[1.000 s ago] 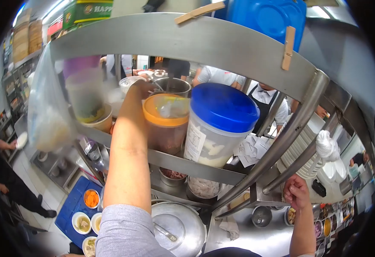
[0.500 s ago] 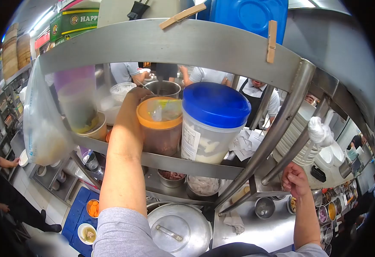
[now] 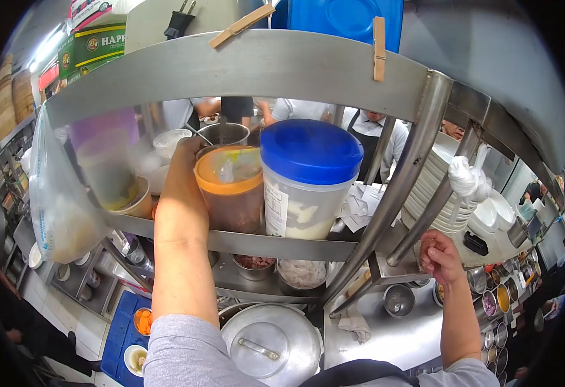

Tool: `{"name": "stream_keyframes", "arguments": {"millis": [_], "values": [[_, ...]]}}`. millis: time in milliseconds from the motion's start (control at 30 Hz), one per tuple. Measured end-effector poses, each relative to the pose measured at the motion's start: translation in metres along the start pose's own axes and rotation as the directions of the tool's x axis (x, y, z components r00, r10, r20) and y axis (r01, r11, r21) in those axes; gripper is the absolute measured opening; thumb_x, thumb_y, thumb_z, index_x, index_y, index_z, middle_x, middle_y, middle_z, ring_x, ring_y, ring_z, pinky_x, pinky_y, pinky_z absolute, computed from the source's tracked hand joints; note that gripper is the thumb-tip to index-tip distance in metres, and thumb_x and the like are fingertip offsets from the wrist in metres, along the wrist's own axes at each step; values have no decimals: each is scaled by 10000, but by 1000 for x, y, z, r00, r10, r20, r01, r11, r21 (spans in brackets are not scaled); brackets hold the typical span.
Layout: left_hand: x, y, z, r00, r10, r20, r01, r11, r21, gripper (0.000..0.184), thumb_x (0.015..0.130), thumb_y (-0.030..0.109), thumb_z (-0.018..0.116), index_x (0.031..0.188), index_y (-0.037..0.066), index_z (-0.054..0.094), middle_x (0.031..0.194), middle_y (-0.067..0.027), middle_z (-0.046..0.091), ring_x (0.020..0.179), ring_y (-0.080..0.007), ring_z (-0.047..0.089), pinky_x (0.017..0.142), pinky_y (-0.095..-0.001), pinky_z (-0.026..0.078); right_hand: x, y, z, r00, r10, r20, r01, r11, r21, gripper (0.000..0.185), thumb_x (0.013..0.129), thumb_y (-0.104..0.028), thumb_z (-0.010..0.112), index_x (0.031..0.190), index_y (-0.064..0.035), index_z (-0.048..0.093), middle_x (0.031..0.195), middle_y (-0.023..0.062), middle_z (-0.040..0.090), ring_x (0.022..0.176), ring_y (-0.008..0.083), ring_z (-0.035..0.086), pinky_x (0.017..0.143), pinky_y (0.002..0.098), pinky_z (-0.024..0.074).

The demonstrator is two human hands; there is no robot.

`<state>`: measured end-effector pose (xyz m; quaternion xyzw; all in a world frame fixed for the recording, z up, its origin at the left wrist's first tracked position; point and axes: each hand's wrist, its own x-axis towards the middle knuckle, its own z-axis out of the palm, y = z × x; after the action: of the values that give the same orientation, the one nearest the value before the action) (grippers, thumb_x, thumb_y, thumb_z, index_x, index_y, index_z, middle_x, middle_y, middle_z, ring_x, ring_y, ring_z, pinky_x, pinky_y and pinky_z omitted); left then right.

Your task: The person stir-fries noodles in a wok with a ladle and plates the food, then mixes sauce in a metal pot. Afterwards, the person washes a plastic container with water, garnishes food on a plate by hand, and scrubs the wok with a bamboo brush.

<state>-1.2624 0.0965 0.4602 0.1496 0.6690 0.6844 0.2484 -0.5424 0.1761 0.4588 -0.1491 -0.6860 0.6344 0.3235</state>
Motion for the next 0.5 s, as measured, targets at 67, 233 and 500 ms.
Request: {"name": "stream_keyframes", "arguments": {"millis": [67, 233, 500], "values": [[-1, -7, -2, 999, 20, 27, -16, 988, -153, 137, 723, 8, 645, 827, -79, 658, 726, -135, 651, 591, -238, 637, 491, -375, 505, 0, -1, 1, 1000, 5, 1, -5, 1000, -1, 386, 834, -258, 719, 1142, -77, 572, 660, 22, 474, 511, 81, 406, 435, 203, 316], [-43, 10, 11, 993, 65, -96, -62, 997, 40, 126, 716, 8, 645, 810, -76, 647, 737, -165, 652, 614, -227, 642, 512, -392, 519, 1, 0, 3, 1000, 1, -7, -1, 1000, -1, 383, 828, -271, 726, 1126, -88, 571, 662, 18, 467, 509, 80, 403, 432, 203, 317], [-44, 11, 6, 960, 138, -243, -186, 965, -186, 211, 745, 13, 629, 929, -91, 629, 739, -152, 637, 634, -252, 650, 500, -380, 530, 1, -2, 3, 999, 31, -17, -32, 999, -7, 360, 831, -262, 723, 1111, -98, 567, 662, 22, 467, 500, 83, 398, 423, 207, 314]]}}
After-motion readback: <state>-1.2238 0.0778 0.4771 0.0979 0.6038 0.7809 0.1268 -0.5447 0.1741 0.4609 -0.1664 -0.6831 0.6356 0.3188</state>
